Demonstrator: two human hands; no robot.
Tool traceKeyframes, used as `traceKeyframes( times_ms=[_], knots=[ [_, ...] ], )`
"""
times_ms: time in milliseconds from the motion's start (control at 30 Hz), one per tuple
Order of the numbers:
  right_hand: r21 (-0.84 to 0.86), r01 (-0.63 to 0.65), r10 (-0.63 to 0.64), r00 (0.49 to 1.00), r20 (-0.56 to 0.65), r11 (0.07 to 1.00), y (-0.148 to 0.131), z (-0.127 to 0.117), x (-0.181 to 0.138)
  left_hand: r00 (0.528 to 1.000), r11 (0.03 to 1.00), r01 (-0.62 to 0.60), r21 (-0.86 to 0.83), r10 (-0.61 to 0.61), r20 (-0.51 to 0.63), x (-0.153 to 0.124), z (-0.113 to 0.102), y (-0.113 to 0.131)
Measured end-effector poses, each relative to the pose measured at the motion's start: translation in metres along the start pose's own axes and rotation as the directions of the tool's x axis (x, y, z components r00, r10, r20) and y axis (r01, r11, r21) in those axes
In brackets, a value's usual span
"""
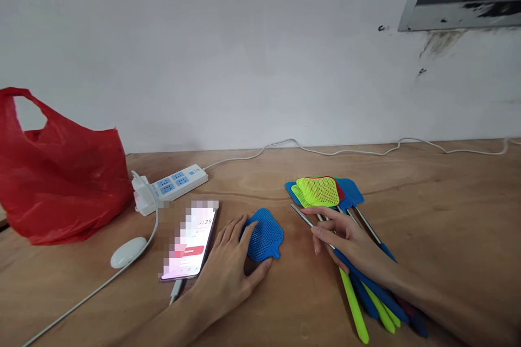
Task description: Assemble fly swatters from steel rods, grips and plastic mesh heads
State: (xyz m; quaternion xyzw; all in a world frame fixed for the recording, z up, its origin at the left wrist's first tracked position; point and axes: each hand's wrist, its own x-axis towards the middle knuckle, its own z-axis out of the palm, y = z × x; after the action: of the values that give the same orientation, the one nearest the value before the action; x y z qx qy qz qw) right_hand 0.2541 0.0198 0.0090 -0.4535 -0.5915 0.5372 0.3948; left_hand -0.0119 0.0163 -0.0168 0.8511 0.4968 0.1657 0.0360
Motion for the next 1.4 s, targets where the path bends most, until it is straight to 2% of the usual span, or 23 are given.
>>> traceKeyframes(
  times_ms=[400,633,1200,1400],
  knots=[
    [-0.027,-0.006,0.007,0.999,0.036,1.0,-0.005,0.0,-0.004,0.997,0.992,0.054,-0.117,-0.061,-0.054,0.006,-0.01,-0.003],
    [-0.008,-0.078,0.077,0.954,0.291,0.997,-0.002,-0.003,-0.006,0.995,0.988,0.067,-0.137,-0.076,-0.061,0.005,-0.015,0.0],
    [-0.004,-0.12,0.116,0.95,0.29,0.993,-0.004,-0.006,-0.006,0.997,0.986,0.059,-0.156,-0.066,-0.037,0.006,-0.018,0.002],
    [-0.004,-0.14,0.135,0.953,0.27,0.99,-0.003,-0.005,-0.007,0.993,0.974,0.094,-0.205,-0.108,-0.056,0.007,-0.017,0.003]
  ],
)
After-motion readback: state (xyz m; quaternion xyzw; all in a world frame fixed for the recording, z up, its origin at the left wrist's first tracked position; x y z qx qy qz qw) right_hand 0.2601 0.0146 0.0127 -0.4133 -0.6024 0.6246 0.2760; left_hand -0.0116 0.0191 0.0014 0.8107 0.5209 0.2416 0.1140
